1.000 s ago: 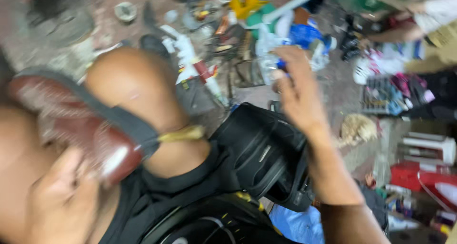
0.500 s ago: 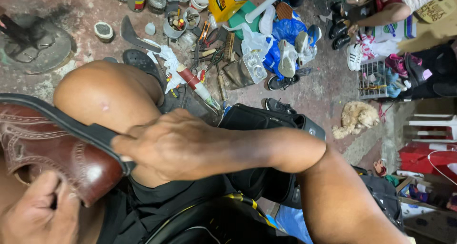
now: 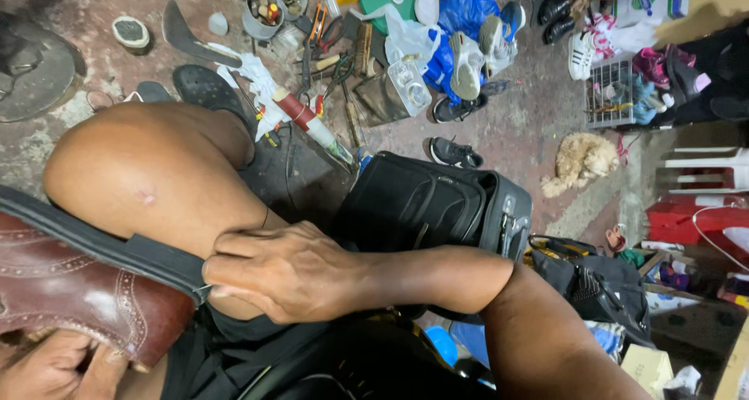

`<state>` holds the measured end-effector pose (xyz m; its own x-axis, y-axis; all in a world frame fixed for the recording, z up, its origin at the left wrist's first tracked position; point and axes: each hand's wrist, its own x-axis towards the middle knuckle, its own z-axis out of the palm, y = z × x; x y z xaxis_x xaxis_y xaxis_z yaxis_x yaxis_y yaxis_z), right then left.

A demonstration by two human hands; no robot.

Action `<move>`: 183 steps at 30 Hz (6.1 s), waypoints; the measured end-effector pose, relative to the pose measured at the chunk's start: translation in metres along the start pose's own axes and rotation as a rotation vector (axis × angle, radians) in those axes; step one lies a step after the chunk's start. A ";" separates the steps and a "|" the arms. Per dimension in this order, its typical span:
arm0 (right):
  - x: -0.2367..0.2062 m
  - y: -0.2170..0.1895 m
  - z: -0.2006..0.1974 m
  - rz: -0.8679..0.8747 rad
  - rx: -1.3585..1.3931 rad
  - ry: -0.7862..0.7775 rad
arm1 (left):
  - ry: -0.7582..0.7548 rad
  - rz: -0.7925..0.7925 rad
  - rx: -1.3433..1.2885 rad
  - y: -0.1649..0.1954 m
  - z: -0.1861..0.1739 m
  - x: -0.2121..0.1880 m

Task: The person is repairing a brown leather shoe by stitching the sole to the upper part using a needle and thread. They repeatedly push the needle through the sole and pull the thread to secure the seam.

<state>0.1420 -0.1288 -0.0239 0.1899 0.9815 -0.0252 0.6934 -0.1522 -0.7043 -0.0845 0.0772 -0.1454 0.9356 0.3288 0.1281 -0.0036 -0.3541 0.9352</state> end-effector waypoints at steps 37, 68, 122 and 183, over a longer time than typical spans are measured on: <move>0.040 -0.032 0.013 -0.110 -0.483 -0.054 | -0.121 -0.519 0.304 0.083 -0.025 0.048; 0.017 0.000 -0.014 0.026 -0.312 0.070 | 0.258 0.099 0.582 0.150 0.020 0.051; -0.005 0.013 0.021 0.100 -0.276 -0.066 | 0.294 -0.317 0.017 0.150 0.020 0.027; 0.020 -0.013 0.046 0.211 -0.002 0.167 | 0.319 -0.150 0.124 0.086 -0.004 0.025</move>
<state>0.1041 -0.1022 -0.0478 0.4421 0.8953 -0.0542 0.6278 -0.3520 -0.6943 -0.0626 0.0585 -0.0601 0.7656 0.6342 0.1077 0.1863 -0.3788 0.9066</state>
